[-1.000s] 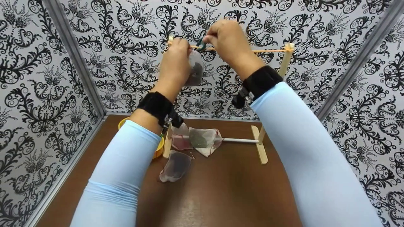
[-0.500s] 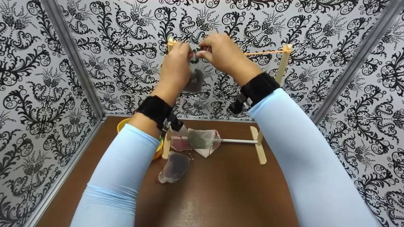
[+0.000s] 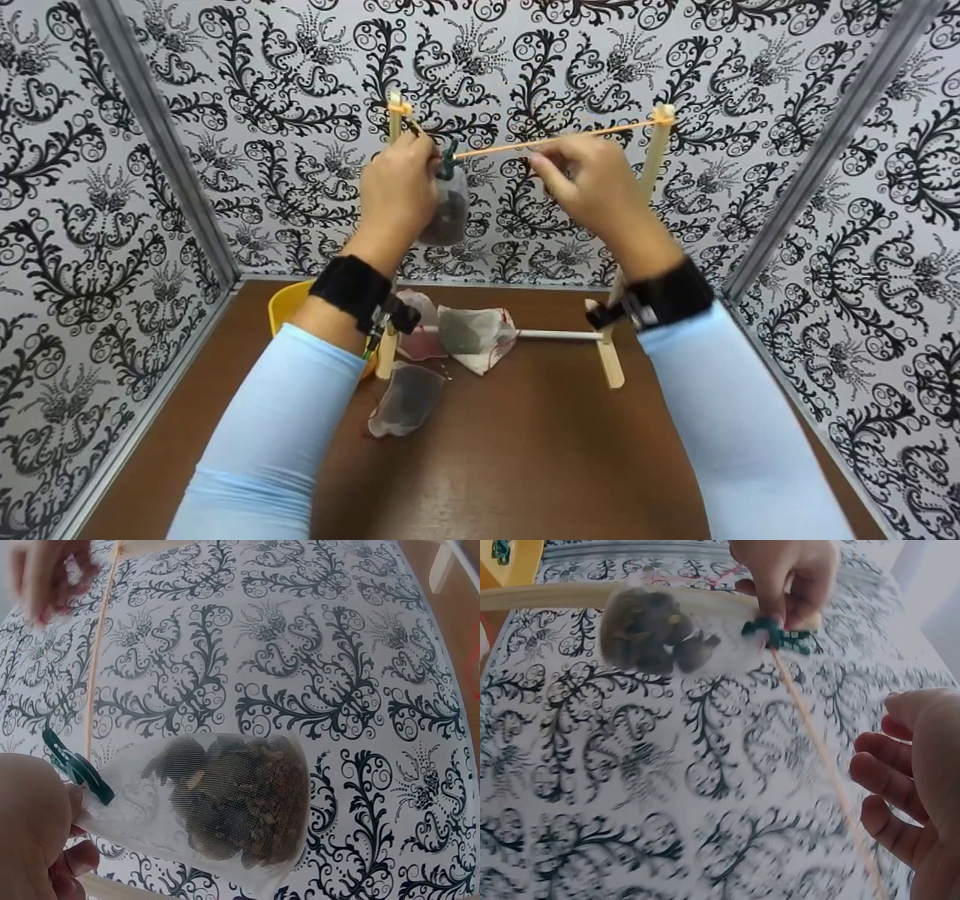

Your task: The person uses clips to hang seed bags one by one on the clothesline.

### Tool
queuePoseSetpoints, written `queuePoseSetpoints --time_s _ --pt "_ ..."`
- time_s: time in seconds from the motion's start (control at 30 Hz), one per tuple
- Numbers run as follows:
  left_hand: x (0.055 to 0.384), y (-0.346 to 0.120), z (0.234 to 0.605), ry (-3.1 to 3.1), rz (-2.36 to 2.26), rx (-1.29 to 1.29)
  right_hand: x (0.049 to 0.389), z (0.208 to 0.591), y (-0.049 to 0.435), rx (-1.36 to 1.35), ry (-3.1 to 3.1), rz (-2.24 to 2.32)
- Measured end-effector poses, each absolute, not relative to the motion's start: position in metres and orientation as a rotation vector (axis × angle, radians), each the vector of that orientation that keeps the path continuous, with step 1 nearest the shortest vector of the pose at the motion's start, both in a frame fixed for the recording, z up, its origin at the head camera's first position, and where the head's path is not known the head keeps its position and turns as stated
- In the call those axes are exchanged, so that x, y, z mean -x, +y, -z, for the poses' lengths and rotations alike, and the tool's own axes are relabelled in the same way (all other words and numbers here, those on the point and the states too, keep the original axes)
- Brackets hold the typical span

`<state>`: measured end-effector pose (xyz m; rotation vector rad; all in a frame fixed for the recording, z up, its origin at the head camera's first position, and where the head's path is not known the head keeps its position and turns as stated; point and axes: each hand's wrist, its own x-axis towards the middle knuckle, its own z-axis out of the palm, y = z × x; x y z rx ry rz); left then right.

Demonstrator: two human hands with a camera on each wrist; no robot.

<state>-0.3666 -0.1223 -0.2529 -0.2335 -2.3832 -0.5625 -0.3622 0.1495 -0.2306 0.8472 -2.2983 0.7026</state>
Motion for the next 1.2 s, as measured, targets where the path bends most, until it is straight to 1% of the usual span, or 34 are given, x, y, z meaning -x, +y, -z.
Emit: queuePoseSetpoints --time_s 0.23,0.37,0.53,0.63,0.8,0.9,1.0,1.17,1.2 --pt "0.361 -0.128 0.273 -2.374 0.631 0.209 0.353 0.323 0.203 -0.746 -2.502 -0.834" --pt "0.354 -0.137 0.29 -2.316 0.679 0.171 0.351 0.376 0.226 -0.616 -2.732 -0.861" --pt "0.345 -0.159 0.319 -2.307 0.779 0.105 0.354 0.435 0.252 -0.553 -2.82 -0.787" --pt "0.343 -0.18 0.34 -2.349 0.817 0.054 0.352 0.464 0.266 -0.536 -2.836 -0.744" --pt "0.347 -0.224 0.374 -2.55 0.875 -0.055 0.343 0.497 0.286 -0.404 -2.928 -0.81" --pt "0.354 -0.252 0.397 -2.702 0.934 -0.116 0.34 0.511 0.293 -0.318 -2.968 -0.834" --pt "0.363 -0.278 0.422 -2.882 0.959 -0.169 0.34 0.521 0.297 -0.302 -2.988 -0.815" --pt "0.382 -0.311 0.466 -3.183 0.655 -0.095 0.343 0.528 0.3 -0.343 -3.001 -0.767" --pt "0.382 -0.313 0.468 -3.236 0.581 -0.083 0.344 0.528 0.3 -0.344 -3.005 -0.765"
